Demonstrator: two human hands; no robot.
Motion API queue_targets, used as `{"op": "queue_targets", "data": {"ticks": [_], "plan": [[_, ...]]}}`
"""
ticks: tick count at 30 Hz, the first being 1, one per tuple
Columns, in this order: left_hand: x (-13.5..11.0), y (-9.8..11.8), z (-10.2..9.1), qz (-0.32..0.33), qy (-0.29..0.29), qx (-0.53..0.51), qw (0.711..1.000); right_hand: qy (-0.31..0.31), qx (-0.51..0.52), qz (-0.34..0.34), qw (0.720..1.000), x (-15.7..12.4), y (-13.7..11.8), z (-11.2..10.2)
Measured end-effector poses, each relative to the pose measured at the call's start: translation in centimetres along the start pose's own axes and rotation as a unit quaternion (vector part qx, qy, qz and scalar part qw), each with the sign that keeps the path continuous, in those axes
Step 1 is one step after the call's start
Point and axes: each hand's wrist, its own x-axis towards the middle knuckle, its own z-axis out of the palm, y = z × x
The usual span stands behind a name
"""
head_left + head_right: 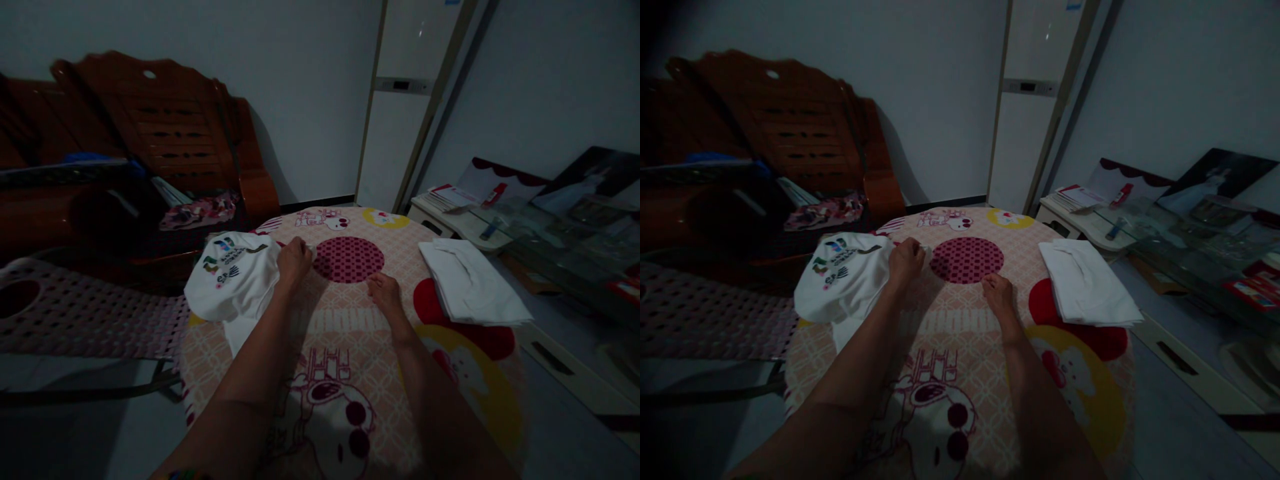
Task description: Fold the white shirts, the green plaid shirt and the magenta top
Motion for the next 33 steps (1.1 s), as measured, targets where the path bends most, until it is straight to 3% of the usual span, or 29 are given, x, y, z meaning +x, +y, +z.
{"op": "queue_targets", "data": {"ticks": [5,9,14,22,26,29,33], "plan": [[-2.2,4.7,0.7,0.115,-0.042,-0.083,0.989,-0.016,0.094,0.004,0.995,-0.2,-0.2,-0.1],[-4.4,7.4,2.0,0.200,-0.090,-0.175,0.960,-0.083,0.184,-0.008,0.979,-0.7,-1.0,-0.4],[-5.7,8.0,3.0,0.241,-0.116,-0.190,0.945,-0.143,0.205,0.004,0.968,-1.3,-1.7,-0.5],[-5.8,8.2,2.6,0.281,-0.149,-0.230,0.920,-0.089,0.207,0.001,0.974,-1.2,-1.6,-0.3],[-5.1,7.7,2.3,0.284,-0.146,-0.257,0.912,-0.025,0.251,0.023,0.967,-0.3,-0.9,-1.3],[-3.8,6.8,1.7,0.260,-0.126,-0.258,0.922,0.102,0.295,0.009,0.950,0.9,0.2,-3.3],[-1.9,5.0,0.4,0.215,-0.099,-0.260,0.936,0.275,0.340,-0.031,0.899,2.2,1.8,-6.6]]}}
